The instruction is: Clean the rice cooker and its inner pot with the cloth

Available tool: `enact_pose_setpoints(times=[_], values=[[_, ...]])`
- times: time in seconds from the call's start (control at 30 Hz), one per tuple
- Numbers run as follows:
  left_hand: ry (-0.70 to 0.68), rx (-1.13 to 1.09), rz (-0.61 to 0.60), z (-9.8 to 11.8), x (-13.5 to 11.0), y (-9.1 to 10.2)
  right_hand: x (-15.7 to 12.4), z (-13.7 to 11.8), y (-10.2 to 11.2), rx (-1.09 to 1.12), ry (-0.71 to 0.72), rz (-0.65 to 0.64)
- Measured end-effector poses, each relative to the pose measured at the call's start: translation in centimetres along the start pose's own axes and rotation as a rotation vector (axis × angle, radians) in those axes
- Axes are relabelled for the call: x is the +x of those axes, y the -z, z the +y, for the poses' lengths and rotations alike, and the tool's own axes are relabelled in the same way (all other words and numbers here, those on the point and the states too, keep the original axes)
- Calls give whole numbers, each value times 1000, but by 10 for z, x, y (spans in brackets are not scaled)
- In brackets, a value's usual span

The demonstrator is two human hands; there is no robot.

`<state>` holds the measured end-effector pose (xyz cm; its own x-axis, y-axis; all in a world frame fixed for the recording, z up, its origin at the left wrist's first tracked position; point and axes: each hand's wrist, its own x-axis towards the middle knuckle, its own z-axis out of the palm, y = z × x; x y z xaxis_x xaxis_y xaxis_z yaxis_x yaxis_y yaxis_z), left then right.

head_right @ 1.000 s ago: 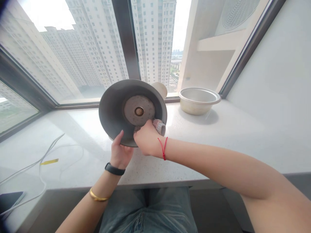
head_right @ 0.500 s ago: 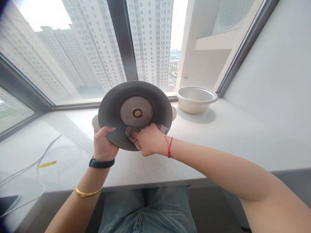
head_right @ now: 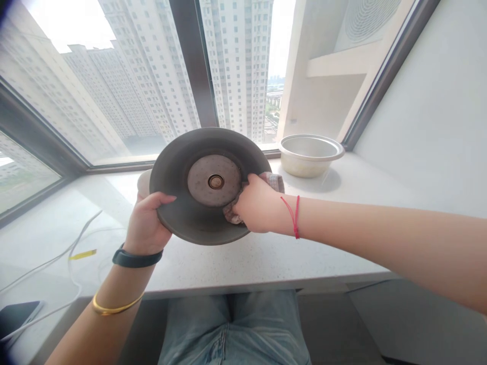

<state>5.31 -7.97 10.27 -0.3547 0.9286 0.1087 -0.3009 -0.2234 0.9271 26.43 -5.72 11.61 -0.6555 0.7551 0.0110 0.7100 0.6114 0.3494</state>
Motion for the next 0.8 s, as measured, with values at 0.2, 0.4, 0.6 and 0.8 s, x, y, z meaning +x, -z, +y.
enact_pose_setpoints(times=[0.2, 0.4, 0.6, 0.8], values=[[-16, 0, -51, 5, -1, -7, 12, 20, 10, -60, -71, 73], [-12, -69, -40, 2, 5, -9, 13, 17, 11, -91, -46, 508], [-28, -81, -63, 1, 5, -14, 32, 11, -14, -200, -132, 685], [-34, -95, -28, 1, 1, -21, 30, 3, -17, -34, -474, 418]])
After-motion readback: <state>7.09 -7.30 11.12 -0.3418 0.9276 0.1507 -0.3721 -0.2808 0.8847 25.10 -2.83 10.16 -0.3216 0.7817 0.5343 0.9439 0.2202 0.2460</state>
